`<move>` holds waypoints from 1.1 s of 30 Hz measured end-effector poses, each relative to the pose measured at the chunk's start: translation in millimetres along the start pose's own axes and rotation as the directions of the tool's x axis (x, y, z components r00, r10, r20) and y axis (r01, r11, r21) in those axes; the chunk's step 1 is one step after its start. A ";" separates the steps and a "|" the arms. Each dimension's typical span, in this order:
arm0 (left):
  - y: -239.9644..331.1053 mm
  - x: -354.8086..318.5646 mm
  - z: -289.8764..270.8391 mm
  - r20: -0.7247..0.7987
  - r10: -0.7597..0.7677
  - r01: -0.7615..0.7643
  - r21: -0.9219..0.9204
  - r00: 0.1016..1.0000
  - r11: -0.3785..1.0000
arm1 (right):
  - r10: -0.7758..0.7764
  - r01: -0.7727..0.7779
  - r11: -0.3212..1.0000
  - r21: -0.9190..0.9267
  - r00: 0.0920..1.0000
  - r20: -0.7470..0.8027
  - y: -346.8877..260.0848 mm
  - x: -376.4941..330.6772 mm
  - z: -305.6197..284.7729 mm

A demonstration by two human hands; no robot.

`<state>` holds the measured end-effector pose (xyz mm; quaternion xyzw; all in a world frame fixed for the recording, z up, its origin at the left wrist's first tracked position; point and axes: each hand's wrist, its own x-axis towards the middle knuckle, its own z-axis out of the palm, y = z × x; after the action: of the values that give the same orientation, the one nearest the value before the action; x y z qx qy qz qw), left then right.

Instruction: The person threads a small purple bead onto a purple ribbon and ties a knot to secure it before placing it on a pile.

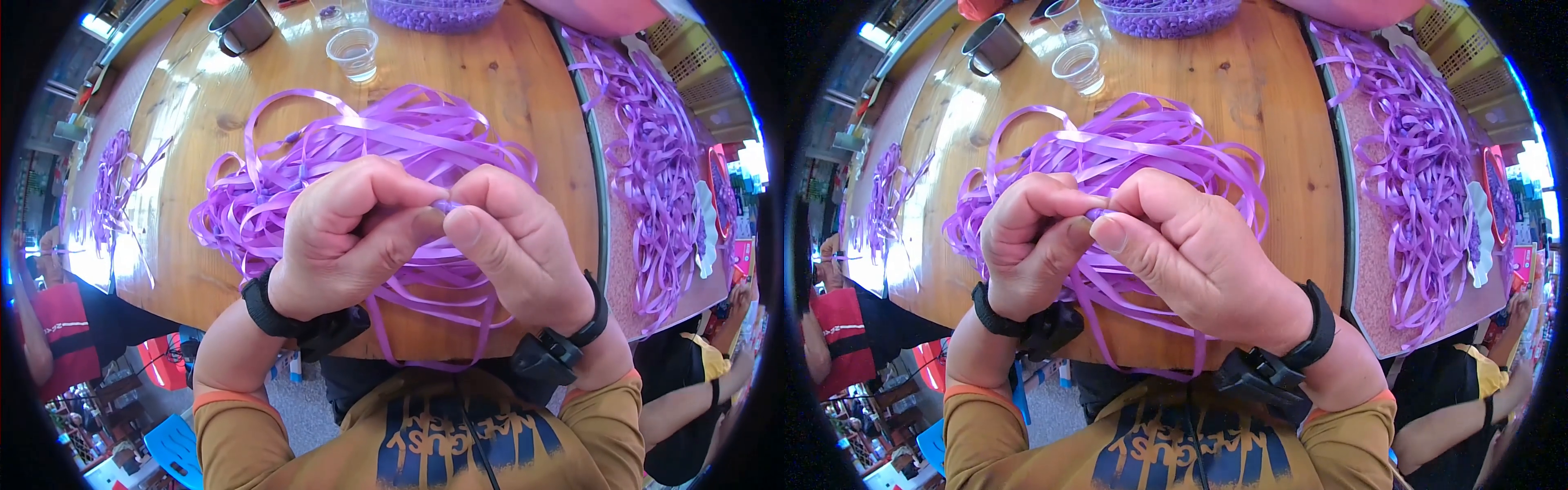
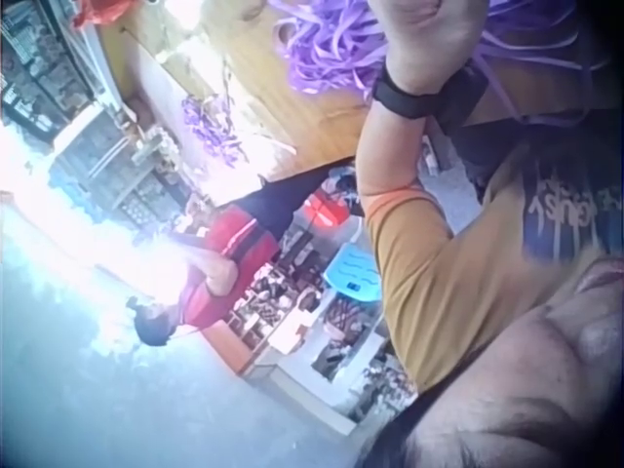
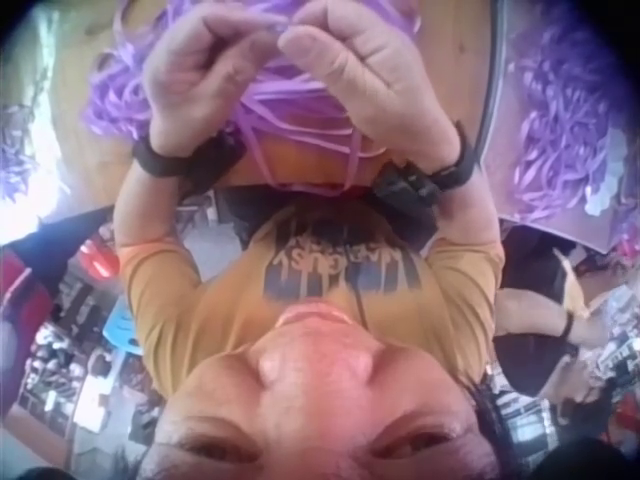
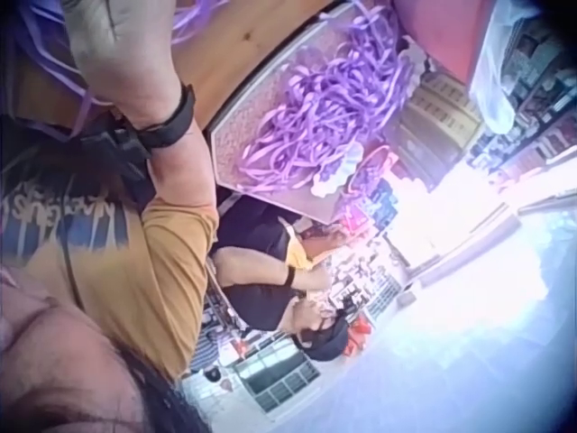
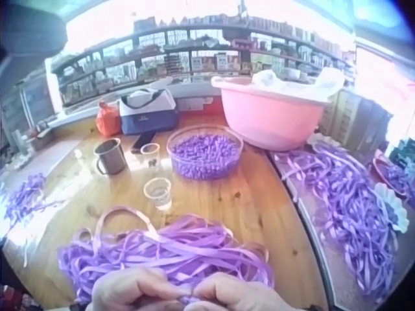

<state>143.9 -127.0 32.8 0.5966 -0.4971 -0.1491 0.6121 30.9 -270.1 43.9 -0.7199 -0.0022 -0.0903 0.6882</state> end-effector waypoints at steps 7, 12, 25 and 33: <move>2.4 1.8 0.4 0.031 -0.134 0.137 -0.221 0.991 0.966 | 0.201 -0.214 0.913 0.348 0.977 0.072 -10.0 1.3 0.3; 3.5 0.6 0.7 0.048 -0.223 0.226 -0.344 0.974 0.911 | 0.194 -0.210 0.905 0.371 0.978 0.078 -8.8 0.7 -0.4; 6.1 0.3 6.5 0.045 -0.272 0.262 -0.459 0.961 0.849 | -0.256 0.224 0.933 -0.283 0.964 -0.080 9.1 3.4 2.3; -5.8 -4.5 12.3 -0.102 -0.175 0.152 -0.205 0.979 0.967 | -0.016 -0.013 0.985 -0.174 0.986 -0.166 4.9 2.1 11.9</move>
<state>134.5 -132.0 23.2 0.5800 -0.3917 -0.2117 0.6821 35.1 -258.8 38.9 -0.7675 0.0628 -0.1504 0.6200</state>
